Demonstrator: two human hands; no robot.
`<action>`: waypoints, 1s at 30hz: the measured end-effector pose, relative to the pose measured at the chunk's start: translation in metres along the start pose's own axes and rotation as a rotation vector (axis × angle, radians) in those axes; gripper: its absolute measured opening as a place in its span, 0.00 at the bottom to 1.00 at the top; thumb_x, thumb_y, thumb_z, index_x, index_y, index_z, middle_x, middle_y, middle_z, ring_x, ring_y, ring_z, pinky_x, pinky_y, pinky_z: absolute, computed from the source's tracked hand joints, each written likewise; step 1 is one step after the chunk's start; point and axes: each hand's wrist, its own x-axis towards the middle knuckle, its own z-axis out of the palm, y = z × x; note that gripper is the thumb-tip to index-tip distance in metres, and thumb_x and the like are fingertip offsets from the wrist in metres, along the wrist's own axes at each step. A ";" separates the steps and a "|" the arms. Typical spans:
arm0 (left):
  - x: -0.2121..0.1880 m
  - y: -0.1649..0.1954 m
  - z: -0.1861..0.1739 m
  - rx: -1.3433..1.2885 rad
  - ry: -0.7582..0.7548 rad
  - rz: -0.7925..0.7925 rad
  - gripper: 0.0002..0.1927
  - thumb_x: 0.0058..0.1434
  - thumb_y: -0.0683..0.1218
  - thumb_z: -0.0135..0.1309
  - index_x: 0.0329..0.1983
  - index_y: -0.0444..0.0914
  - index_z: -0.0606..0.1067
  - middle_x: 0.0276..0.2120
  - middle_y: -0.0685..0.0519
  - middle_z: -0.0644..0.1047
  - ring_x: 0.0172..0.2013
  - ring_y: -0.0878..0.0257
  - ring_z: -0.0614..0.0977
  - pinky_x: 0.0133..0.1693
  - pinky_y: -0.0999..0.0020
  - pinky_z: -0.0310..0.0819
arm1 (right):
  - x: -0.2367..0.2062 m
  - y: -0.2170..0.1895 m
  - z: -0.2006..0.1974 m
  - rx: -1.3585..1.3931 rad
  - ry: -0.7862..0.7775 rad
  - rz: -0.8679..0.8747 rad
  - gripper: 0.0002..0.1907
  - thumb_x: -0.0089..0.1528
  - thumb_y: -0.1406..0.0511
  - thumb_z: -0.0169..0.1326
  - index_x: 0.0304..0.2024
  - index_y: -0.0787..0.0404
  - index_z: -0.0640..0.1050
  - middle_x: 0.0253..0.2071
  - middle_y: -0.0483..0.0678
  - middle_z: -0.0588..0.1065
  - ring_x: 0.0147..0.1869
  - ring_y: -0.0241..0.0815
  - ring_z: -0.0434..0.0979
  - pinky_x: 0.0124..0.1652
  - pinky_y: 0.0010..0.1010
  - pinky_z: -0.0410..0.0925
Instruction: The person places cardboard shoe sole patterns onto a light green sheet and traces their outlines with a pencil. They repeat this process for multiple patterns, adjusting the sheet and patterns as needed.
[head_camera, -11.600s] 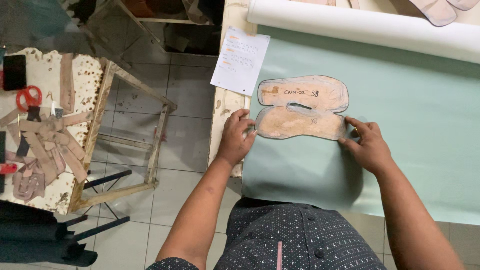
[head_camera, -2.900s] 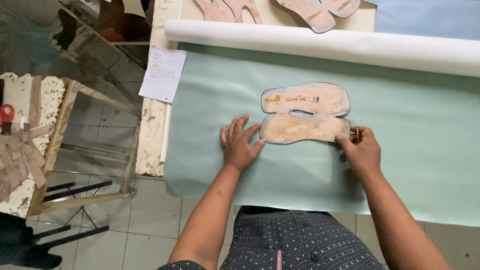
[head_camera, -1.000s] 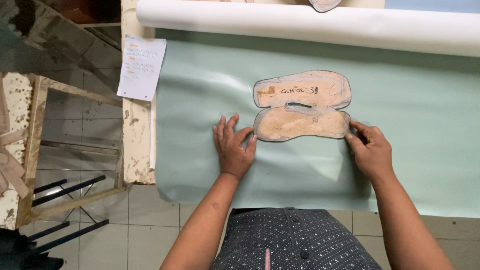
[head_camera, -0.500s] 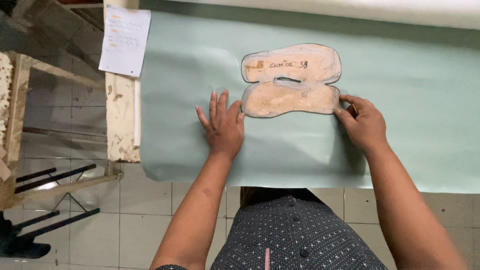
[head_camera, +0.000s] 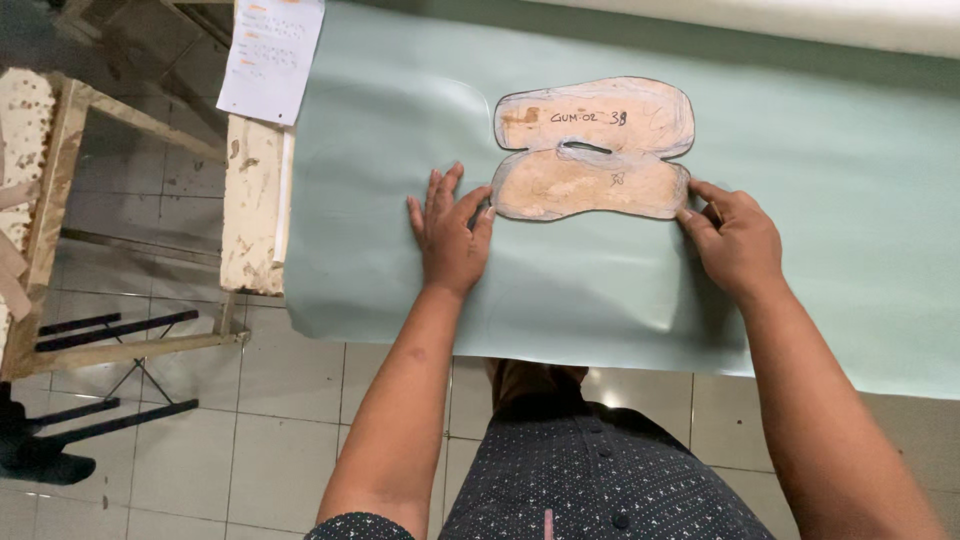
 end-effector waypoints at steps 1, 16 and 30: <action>0.000 0.000 -0.001 0.000 -0.005 -0.002 0.15 0.62 0.48 0.58 0.53 0.48 0.81 0.70 0.50 0.66 0.74 0.48 0.57 0.71 0.37 0.31 | 0.000 0.000 0.000 -0.002 -0.003 0.000 0.22 0.65 0.58 0.60 0.62 0.50 0.80 0.40 0.50 0.75 0.44 0.48 0.75 0.45 0.39 0.69; 0.001 0.002 -0.003 -0.029 -0.018 -0.008 0.14 0.62 0.48 0.59 0.51 0.47 0.82 0.69 0.49 0.67 0.74 0.49 0.58 0.71 0.37 0.31 | 0.001 -0.003 -0.003 0.009 -0.024 0.028 0.21 0.65 0.58 0.60 0.61 0.50 0.80 0.41 0.50 0.75 0.43 0.48 0.76 0.45 0.39 0.69; -0.001 -0.009 0.008 -0.068 0.105 -0.001 0.24 0.58 0.50 0.64 0.53 0.38 0.71 0.69 0.46 0.65 0.73 0.47 0.59 0.72 0.37 0.38 | 0.004 -0.001 -0.001 0.011 -0.050 0.079 0.22 0.65 0.57 0.60 0.62 0.48 0.79 0.41 0.49 0.74 0.45 0.47 0.76 0.47 0.38 0.68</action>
